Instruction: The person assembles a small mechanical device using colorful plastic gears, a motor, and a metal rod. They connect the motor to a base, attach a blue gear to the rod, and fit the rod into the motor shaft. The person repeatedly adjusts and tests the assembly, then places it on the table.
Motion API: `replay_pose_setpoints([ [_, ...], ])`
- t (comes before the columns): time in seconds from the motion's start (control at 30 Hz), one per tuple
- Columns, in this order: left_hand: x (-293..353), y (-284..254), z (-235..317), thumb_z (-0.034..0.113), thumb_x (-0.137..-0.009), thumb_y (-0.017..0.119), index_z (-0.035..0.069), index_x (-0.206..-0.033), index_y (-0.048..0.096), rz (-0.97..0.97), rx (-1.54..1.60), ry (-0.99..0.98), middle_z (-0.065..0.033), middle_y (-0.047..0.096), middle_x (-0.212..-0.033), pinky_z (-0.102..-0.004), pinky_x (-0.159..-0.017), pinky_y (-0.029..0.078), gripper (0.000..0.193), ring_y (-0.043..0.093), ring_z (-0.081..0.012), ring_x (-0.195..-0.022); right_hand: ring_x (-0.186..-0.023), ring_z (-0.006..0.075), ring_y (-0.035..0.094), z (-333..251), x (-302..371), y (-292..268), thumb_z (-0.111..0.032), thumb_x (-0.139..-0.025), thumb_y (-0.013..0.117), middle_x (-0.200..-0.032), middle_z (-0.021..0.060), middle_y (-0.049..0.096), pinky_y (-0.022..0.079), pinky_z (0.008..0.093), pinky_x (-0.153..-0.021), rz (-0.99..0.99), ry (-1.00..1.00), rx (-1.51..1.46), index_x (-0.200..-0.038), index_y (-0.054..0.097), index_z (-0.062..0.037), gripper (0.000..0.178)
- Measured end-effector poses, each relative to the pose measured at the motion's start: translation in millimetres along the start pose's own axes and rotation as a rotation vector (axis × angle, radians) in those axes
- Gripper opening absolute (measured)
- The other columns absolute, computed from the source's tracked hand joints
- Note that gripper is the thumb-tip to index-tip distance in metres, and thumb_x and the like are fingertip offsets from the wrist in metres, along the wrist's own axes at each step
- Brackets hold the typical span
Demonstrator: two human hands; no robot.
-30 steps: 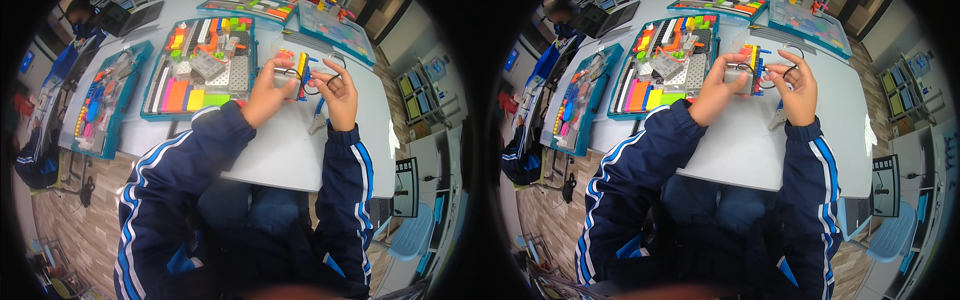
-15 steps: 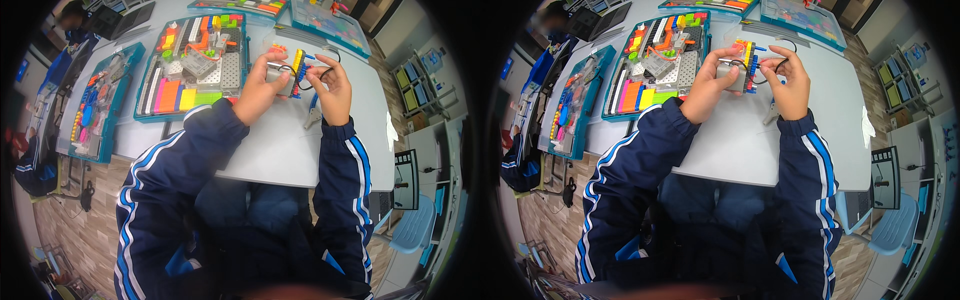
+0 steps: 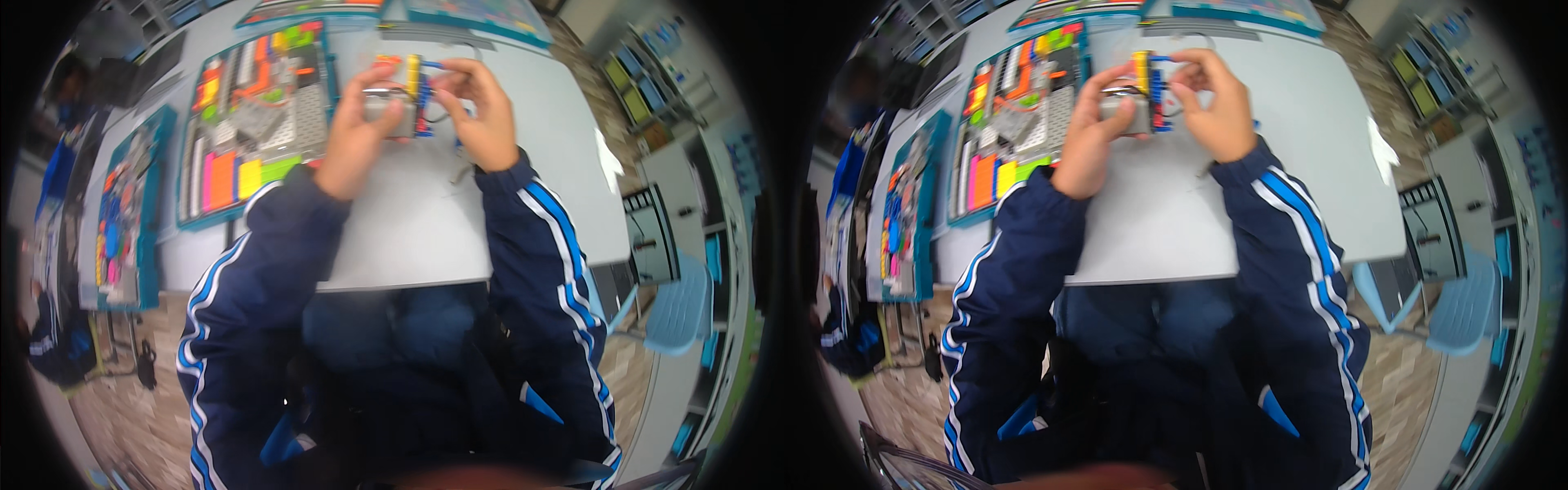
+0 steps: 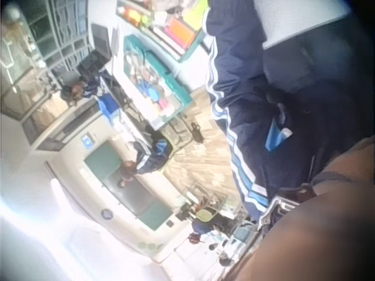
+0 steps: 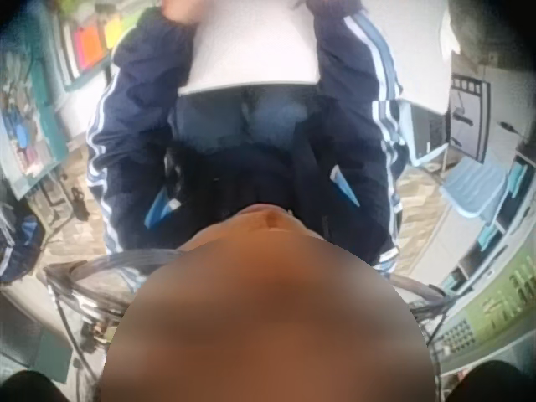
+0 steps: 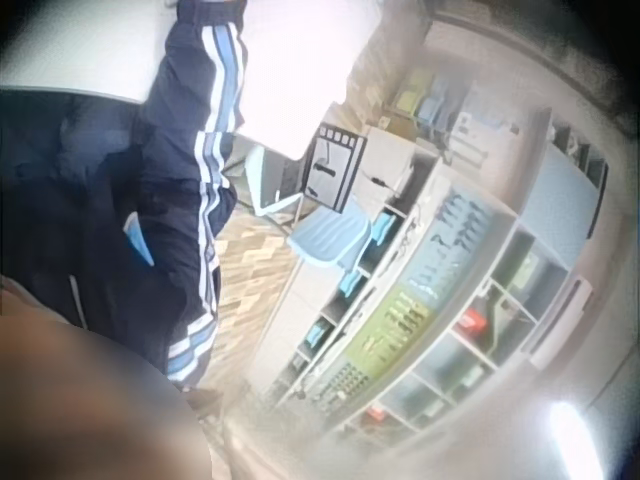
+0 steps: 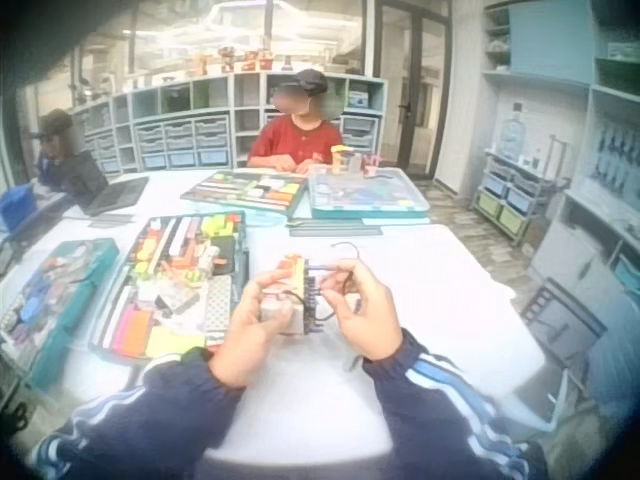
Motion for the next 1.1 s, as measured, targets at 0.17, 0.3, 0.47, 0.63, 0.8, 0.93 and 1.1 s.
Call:
replay_pose_setpoints([
  [0.17,4.4,2.4,-12.0,0.023,-0.097,0.052,0.009,-0.138,0.041,-0.065,0.077,-0.192,-0.0036,0.057,-0.122,-0.0325,-0.080,0.052,0.045,0.059,-0.0141,-0.104,-0.115,0.0185,0.052,-27.0,9.1,-21.6,-0.021,-0.085,0.070,-0.130,0.0082,0.050,0.042,0.0349,-0.095,-0.035,0.008,0.119,-0.120,0.064,-0.0165,0.036],
  [0.3,5.7,6.8,-23.2,0.023,-0.097,0.050,0.009,-0.133,0.047,-0.170,0.305,-0.326,-0.0009,0.059,-0.120,-0.0307,-0.074,0.049,0.038,0.061,-0.0138,-0.099,-0.120,0.0247,0.052,-77.6,74.9,-100.7,-0.011,-0.087,0.064,-0.129,0.0137,0.054,0.040,0.0375,-0.100,0.163,-0.137,0.355,-0.116,0.063,-0.0054,0.030],
  [0.47,10.2,1.0,-42.0,0.019,-0.097,0.040,0.008,-0.135,0.043,-0.173,0.359,-0.422,-0.0030,0.057,-0.125,-0.0326,-0.080,0.046,0.040,0.058,-0.0166,-0.103,-0.091,0.0190,0.064,-58.3,248.8,-288.0,-0.007,-0.092,0.059,-0.099,0.0110,0.067,0.049,0.0305,-0.086,1.080,-0.019,0.352,-0.104,0.063,0.0019,0.015],
  [0.63,13.3,13.5,-47.6,0.019,-0.095,0.039,0.007,-0.135,0.043,-0.228,0.361,-0.376,-0.0045,0.057,-0.123,-0.0293,-0.072,0.045,0.043,0.058,-0.0165,-0.102,-0.086,0.0187,0.065,49.3,409.9,-397.9,-0.021,-0.090,0.067,-0.095,0.0110,0.068,0.051,0.0317,-0.081,1.267,0.529,0.830,-0.106,0.061,-0.0003,0.027],
  [0.8,17.5,16.1,-59.4,0.021,-0.093,0.038,0.006,-0.136,0.044,-0.164,0.229,-0.397,-0.0044,0.059,-0.121,-0.0246,-0.060,0.042,0.045,0.060,-0.0160,-0.099,-0.097,0.0273,0.064,136.2,464.5,-421.6,-0.026,-0.085,0.071,-0.104,0.0157,0.066,0.049,0.0374,-0.087,0.839,0.755,1.094,-0.112,0.059,-0.0013,0.039],
  [0.93,16.9,6.0,-60.9,0.021,-0.098,0.040,0.006,-0.135,0.046,-0.057,0.171,-0.370,-0.0038,0.059,-0.120,-0.0251,-0.056,0.041,0.040,0.060,-0.0151,-0.092,-0.108,0.0345,0.059,169.4,461.7,-427.2,-0.033,-0.083,0.072,-0.111,0.0190,0.063,0.045,0.0419,-0.093,0.645,0.787,1.219,-0.117,0.056,-0.0006,0.049],
  [1.1,16.5,3.2,-61.0,0.018,-0.097,0.034,0.006,-0.142,0.040,-0.098,0.149,-0.355,-0.0026,0.055,-0.130,-0.0254,-0.063,0.045,0.047,0.060,-0.0165,-0.103,-0.110,0.0351,0.057,202.9,463.8,-420.6,-0.037,-0.083,0.071,-0.113,0.0187,0.063,0.044,0.0418,-0.094,0.454,0.877,1.283,-0.119,0.054,-0.0010,0.053],
])
Point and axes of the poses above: each hand's wrist, its own x-axis away from the middle knuckle, its own y-axis out of the palm, z = x × y, the point moved 10 cm from there along -x, towards the middle knuckle
